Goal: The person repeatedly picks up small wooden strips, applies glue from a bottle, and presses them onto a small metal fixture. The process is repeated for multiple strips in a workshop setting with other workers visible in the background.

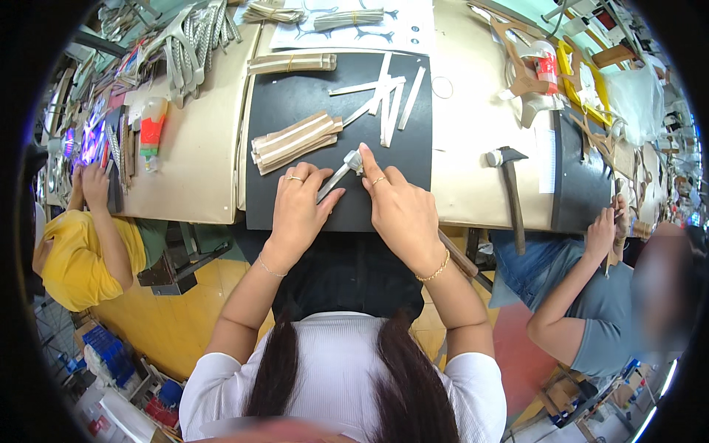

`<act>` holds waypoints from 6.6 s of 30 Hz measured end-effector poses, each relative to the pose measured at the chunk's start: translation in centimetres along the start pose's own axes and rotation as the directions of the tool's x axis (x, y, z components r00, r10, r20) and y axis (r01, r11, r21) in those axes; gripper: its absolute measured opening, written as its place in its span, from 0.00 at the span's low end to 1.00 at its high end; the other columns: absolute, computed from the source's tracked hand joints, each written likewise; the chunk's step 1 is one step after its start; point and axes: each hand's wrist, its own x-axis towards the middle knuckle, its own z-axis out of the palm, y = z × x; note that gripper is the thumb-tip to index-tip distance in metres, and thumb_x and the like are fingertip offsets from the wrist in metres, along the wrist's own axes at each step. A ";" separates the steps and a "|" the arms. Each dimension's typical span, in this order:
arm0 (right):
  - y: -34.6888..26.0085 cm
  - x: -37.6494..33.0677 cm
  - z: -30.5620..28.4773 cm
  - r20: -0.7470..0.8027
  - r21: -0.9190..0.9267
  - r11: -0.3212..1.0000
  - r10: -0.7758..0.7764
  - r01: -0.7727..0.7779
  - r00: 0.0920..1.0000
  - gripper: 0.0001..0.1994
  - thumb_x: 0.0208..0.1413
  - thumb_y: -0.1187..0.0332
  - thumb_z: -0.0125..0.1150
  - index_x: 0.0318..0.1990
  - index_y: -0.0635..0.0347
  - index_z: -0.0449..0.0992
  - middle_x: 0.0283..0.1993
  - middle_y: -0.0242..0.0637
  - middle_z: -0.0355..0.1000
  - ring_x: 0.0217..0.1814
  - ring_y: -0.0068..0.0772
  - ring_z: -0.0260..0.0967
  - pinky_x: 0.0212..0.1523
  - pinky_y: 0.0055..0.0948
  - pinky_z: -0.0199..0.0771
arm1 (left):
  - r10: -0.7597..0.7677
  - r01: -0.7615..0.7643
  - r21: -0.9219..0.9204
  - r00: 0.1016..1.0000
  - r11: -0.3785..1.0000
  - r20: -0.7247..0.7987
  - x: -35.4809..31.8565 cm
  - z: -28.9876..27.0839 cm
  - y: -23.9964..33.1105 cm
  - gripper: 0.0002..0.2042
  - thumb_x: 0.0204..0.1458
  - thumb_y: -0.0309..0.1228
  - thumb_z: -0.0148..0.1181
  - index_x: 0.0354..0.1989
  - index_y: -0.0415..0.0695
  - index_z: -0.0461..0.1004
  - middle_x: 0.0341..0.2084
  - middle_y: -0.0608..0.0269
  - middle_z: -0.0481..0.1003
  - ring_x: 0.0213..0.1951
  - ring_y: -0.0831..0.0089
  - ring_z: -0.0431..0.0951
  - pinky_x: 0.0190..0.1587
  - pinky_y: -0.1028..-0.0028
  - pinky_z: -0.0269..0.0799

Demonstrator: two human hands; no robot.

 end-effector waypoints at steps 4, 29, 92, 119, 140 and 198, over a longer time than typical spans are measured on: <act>0.1 -0.1 -0.2 -0.167 0.087 0.994 -0.045 0.061 0.985 0.28 0.65 0.69 0.60 0.73 0.48 0.66 0.30 0.38 0.70 0.25 0.43 0.73 0.26 0.40 0.73 | -0.017 0.017 0.005 1.000 1.000 -0.002 0.3 -0.3 0.1 0.16 0.47 0.31 0.75 0.43 0.40 0.80 0.37 0.57 0.75 0.42 0.58 0.75 0.47 0.63 0.69; 1.5 -2.8 -3.1 -0.059 0.437 0.869 0.287 -0.233 0.956 0.23 0.70 0.71 0.53 0.71 0.57 0.67 0.48 0.50 0.80 0.37 0.47 0.78 0.40 0.37 0.77 | 0.010 -0.002 -0.251 0.999 0.968 0.031 7.6 -1.7 2.1 0.08 0.54 0.27 0.69 0.40 0.36 0.83 0.28 0.56 0.79 0.25 0.67 0.79 0.32 0.68 0.75; -1.2 1.1 0.7 -0.202 0.164 0.984 -0.032 0.066 0.979 0.26 0.66 0.69 0.58 0.72 0.49 0.67 0.31 0.39 0.71 0.27 0.46 0.73 0.28 0.41 0.73 | 0.042 0.046 -0.276 0.952 0.960 0.304 -0.4 -2.9 0.0 0.08 0.57 0.27 0.64 0.42 0.39 0.82 0.32 0.54 0.81 0.33 0.59 0.80 0.44 0.65 0.70; 0.5 -3.6 -0.7 -0.001 0.105 0.992 0.069 -0.068 0.998 0.26 0.67 0.68 0.58 0.72 0.50 0.66 0.31 0.39 0.69 0.25 0.46 0.71 0.26 0.43 0.72 | 0.409 -0.430 0.298 0.903 0.852 0.134 -0.2 0.3 0.7 0.16 0.51 0.27 0.60 0.50 0.41 0.81 0.37 0.65 0.74 0.41 0.69 0.73 0.46 0.66 0.63; 0.1 -2.8 -0.2 0.053 -0.007 0.998 0.068 -0.068 0.996 0.26 0.68 0.64 0.57 0.73 0.46 0.66 0.31 0.39 0.71 0.25 0.44 0.74 0.26 0.41 0.74 | 0.383 -0.394 0.191 0.919 0.899 0.090 0.1 0.3 0.1 0.15 0.49 0.31 0.68 0.47 0.45 0.82 0.36 0.67 0.74 0.41 0.69 0.73 0.46 0.65 0.62; -0.8 -3.7 -1.1 -0.180 0.189 0.982 0.014 0.021 0.983 0.28 0.65 0.69 0.60 0.73 0.48 0.65 0.32 0.40 0.72 0.27 0.45 0.74 0.27 0.41 0.74 | -0.102 0.098 -0.041 0.989 0.994 -0.111 -0.3 2.4 2.3 0.02 0.48 0.29 0.71 0.29 0.47 0.83 0.29 0.71 0.76 0.38 0.68 0.73 0.47 0.64 0.57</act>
